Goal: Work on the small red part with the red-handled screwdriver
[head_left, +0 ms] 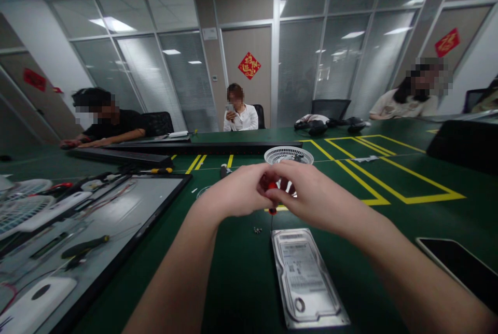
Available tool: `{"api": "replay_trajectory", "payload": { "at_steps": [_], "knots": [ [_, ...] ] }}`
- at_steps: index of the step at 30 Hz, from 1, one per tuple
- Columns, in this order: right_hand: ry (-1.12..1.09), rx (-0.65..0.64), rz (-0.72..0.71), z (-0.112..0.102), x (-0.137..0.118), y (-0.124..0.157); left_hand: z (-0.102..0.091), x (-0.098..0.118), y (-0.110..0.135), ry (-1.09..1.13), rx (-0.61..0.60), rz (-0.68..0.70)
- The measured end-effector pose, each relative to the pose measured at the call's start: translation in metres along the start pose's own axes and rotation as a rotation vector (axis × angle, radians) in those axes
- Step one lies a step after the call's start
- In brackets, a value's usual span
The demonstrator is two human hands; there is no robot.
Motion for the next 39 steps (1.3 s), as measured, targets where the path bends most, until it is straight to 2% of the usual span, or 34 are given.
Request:
{"api": "replay_trajectory", "payload": {
  "at_steps": [5,11,19,27,31,35,39],
  "knots": [
    [-0.042,-0.044,-0.059,0.005,-0.001,0.0,-0.003,0.004,0.006,0.058,-0.019,-0.028],
    [0.068,-0.035,0.082,0.003,0.005,0.0,0.001,-0.005,-0.002,0.004,0.011,-0.024],
    [-0.024,-0.051,-0.023,0.003,0.0,0.001,-0.004,0.006,0.006,0.041,0.003,-0.036],
    [0.032,-0.017,0.055,0.003,0.003,-0.001,0.002,-0.006,-0.005,-0.038,0.011,-0.004],
    [-0.014,-0.032,0.022,0.001,0.0,0.0,-0.003,0.0,0.002,-0.037,0.045,-0.003],
    [-0.029,-0.059,-0.027,0.005,0.001,0.001,-0.003,0.004,0.005,0.011,0.004,-0.024],
    [0.059,-0.04,0.044,0.005,0.006,0.0,0.0,-0.004,-0.002,-0.009,0.014,-0.038]
  ]
}}
Point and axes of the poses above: each hand's wrist, its own y-axis away from the middle knuckle, its own z-axis out of the palm, x = y × z, the point moved 4 cm from there along -y, towards the middle knuckle, and after that the axes turned 9 degrees about -z, right-handed, at the moved point
